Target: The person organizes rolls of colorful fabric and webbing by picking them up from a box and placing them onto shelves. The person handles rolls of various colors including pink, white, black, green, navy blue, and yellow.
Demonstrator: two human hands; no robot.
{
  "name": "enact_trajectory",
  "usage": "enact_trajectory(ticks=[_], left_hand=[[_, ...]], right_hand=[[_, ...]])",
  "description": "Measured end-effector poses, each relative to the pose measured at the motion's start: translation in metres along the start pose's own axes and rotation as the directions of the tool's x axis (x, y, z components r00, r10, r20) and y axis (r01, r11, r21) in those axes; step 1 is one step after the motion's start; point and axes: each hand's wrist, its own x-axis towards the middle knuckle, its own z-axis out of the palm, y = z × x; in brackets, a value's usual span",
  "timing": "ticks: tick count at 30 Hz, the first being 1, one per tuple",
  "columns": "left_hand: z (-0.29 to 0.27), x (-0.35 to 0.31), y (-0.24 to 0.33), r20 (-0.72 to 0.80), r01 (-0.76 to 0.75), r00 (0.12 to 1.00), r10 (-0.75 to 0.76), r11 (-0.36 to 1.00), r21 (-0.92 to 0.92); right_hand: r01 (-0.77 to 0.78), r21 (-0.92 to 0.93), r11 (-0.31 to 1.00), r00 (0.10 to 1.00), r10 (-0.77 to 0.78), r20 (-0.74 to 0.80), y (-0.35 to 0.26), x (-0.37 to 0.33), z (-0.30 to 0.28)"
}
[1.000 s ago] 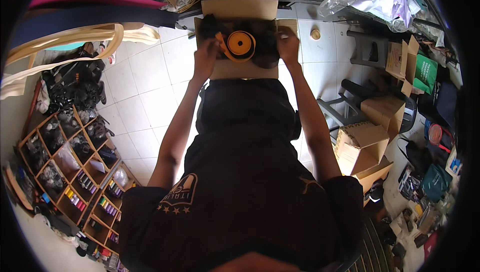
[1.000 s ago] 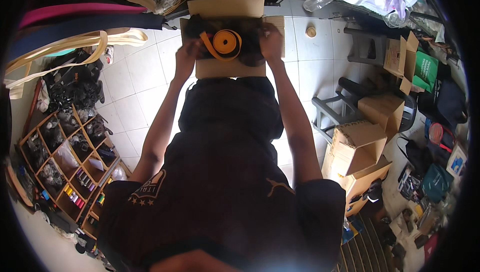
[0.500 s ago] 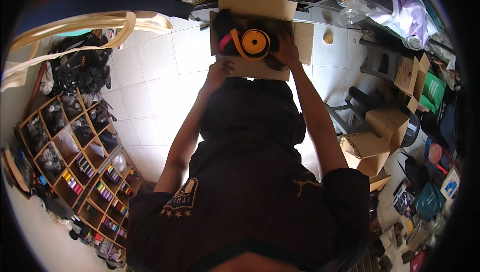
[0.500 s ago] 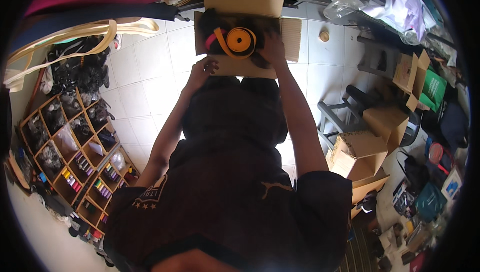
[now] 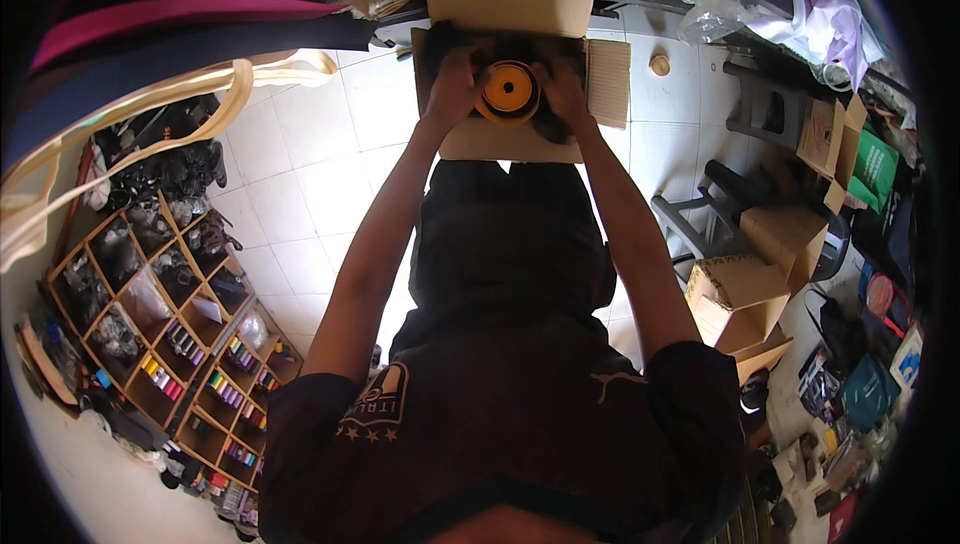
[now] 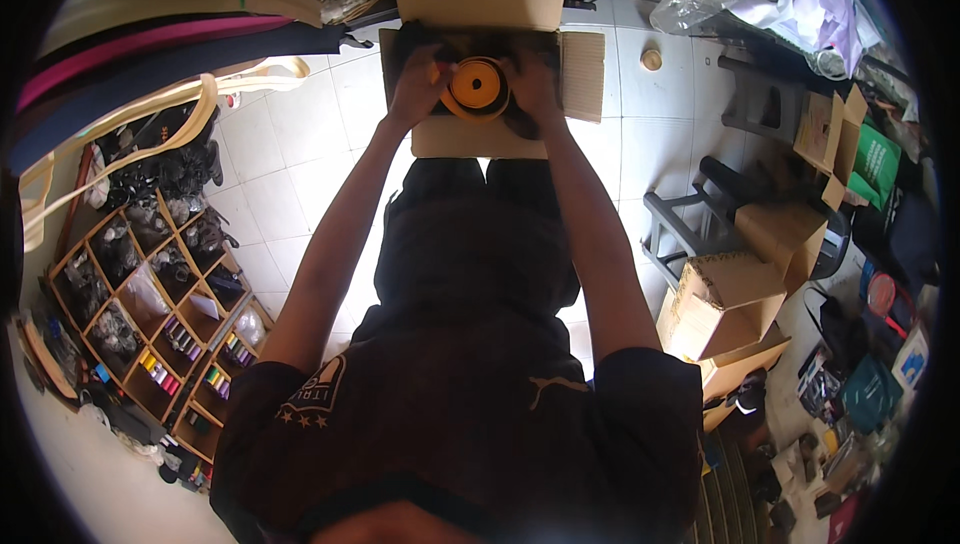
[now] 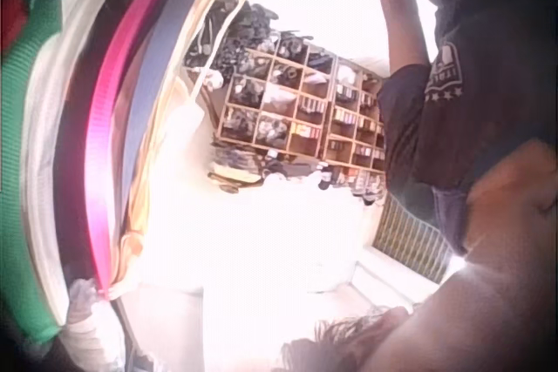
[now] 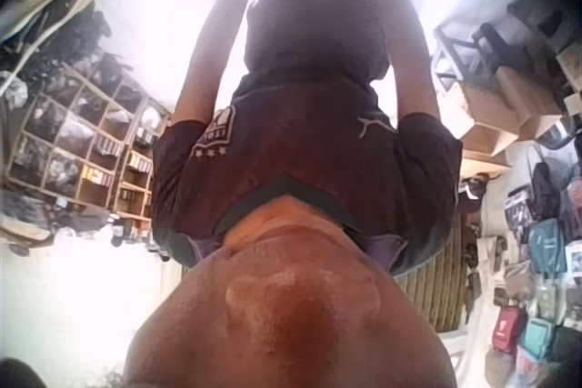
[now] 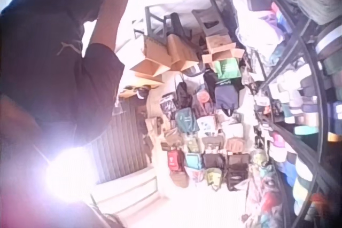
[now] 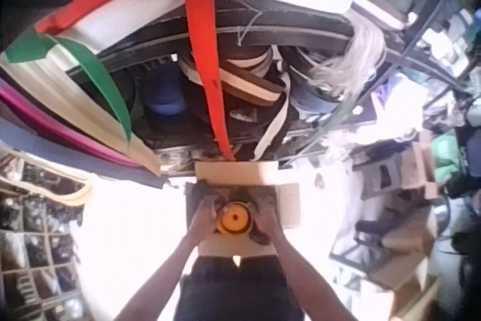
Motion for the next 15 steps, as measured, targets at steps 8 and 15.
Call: enact_trajectory(ticks=[8, 15], left_hand=[[0.050, -0.029, -0.016, 0.061, -0.248, 0.968, 0.242, 0.961, 0.122], [0.027, 0.015, -0.023, 0.032, -0.074, 0.997, 0.072, 0.994, 0.075]], right_hand=[[0.165, 0.047, 0.985, 0.985, -0.166, 0.039, -0.028, -0.037, 0.005], [0.163, -0.029, 0.986, 0.987, -0.163, -0.002, -0.030, -0.042, 0.009]])
